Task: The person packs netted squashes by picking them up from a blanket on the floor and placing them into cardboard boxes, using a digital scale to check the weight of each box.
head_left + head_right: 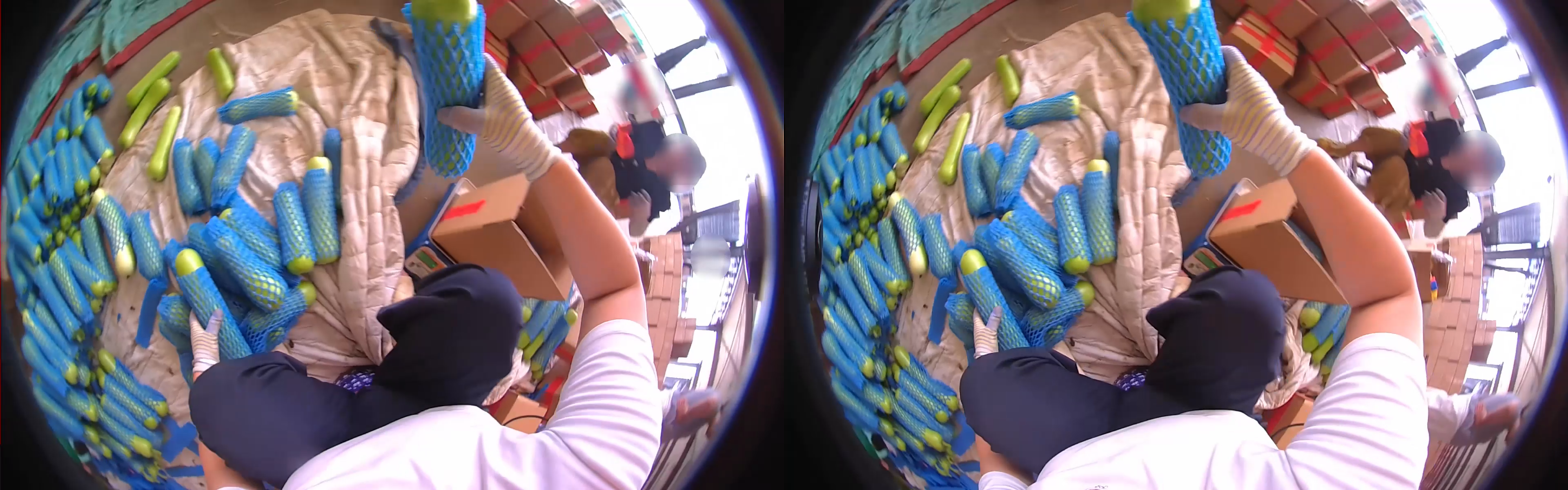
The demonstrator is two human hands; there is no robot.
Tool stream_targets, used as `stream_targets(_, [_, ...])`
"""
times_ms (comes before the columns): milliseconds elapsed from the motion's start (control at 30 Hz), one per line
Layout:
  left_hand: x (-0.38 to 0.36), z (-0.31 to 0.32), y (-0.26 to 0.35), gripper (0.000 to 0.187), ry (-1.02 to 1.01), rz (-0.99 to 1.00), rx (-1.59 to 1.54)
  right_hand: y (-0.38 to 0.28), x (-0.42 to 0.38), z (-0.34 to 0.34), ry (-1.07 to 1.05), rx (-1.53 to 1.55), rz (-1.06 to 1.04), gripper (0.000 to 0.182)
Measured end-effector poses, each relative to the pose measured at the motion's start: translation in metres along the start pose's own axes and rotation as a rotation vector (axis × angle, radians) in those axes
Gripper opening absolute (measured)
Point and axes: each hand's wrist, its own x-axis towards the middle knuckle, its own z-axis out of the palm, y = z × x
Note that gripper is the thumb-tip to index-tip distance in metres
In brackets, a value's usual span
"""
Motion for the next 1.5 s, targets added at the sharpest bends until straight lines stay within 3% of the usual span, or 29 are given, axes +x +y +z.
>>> stream_targets(67, [0.009, -0.016, -0.015, 0.075, -0.069, 0.081, 0.015, -0.029, -0.063, -0.058, 0.181, 0.033, 0.038, 0.063])
stream_targets(133, [0.009, -0.026, -0.023, 0.067, 0.05, 0.065, -0.022, -0.024, -0.127, -0.103, 0.382, 0.021, 0.054, 0.064])
stream_targets(167, [0.009, -0.035, -0.016, 0.066, 0.056, 0.07, -0.026, 0.006, -0.161, -0.134, 0.423, -0.26, 0.079, 0.064])
stream_targets(233, [0.007, -0.055, 0.0, 0.065, 0.074, 0.085, -0.029, 0.043, -0.216, -0.155, 0.471, -0.487, 0.092, 0.065])
stream_targets(333, [0.001, -0.088, 0.04, 0.063, 0.099, 0.138, -0.017, 0.081, -0.267, -0.157, 0.277, -0.808, 0.455, 0.067])
stream_targets(400, [-0.008, -0.107, 0.069, 0.062, 0.103, 0.183, 0.015, 0.101, -0.276, -0.15, 0.063, -0.966, 0.509, 0.065])
stream_targets(467, [-0.017, -0.119, 0.094, 0.061, 0.094, 0.237, 0.066, 0.121, -0.273, -0.141, -0.206, -1.033, 0.738, 0.063])
stream_targets(500, [-0.021, -0.122, 0.108, 0.056, 0.066, 0.33, 0.158, 0.123, -0.271, -0.141, -0.232, -1.012, 0.79, 0.06])
stream_targets(600, [-0.054, -0.118, 0.145, 0.051, 0.131, 0.395, 0.176, 0.122, -0.273, -0.156, 0.097, -0.773, 0.544, 0.054])
stream_targets(667, [-0.077, -0.119, 0.162, 0.047, 0.15, 0.405, 0.179, 0.108, -0.275, -0.163, 0.216, -0.486, 0.486, 0.046])
stream_targets(733, [-0.099, -0.114, 0.18, 0.046, 0.171, 0.432, 0.233, 0.103, -0.288, -0.165, 0.255, -0.528, 0.309, 0.042])
stream_targets(900, [-0.128, -0.094, 0.227, 0.05, 0.187, 0.488, 0.335, 0.084, -0.32, -0.154, 0.132, -0.354, 0.363, 0.046])
stream_targets(1000, [-0.122, -0.102, 0.241, 0.05, 0.114, 0.527, 0.371, 0.087, -0.332, -0.147, 0.117, -0.394, 0.324, 0.048])
stream_targets(1100, [-0.118, -0.097, 0.239, 0.048, 0.133, 0.518, 0.394, 0.09, -0.334, -0.138, -0.036, -0.626, 0.357, 0.055])
stream_targets(1200, [-0.115, -0.095, 0.222, 0.046, 0.13, 0.507, 0.357, 0.103, -0.322, -0.123, -0.231, -0.874, 0.536, 0.032])
stream_targets(1233, [-0.121, -0.087, 0.217, 0.047, 0.147, 0.469, 0.369, 0.107, -0.324, -0.126, -0.125, -0.872, 0.415, 0.025])
stream_targets(1333, [-0.126, -0.088, 0.197, 0.048, 0.188, 0.422, 0.395, 0.122, -0.309, -0.16, 0.021, -0.823, 0.39, 0.02])
stream_targets(1400, [-0.131, -0.093, 0.186, 0.046, 0.238, 0.367, 0.369, 0.133, -0.291, -0.199, 0.102, -0.66, 0.442, 0.026])
stream_targets(1500, [-0.132, -0.112, 0.161, 0.041, 0.336, 0.447, 0.364, 0.193, -0.266, -0.268, 0.143, -0.457, 0.413, 0.029])
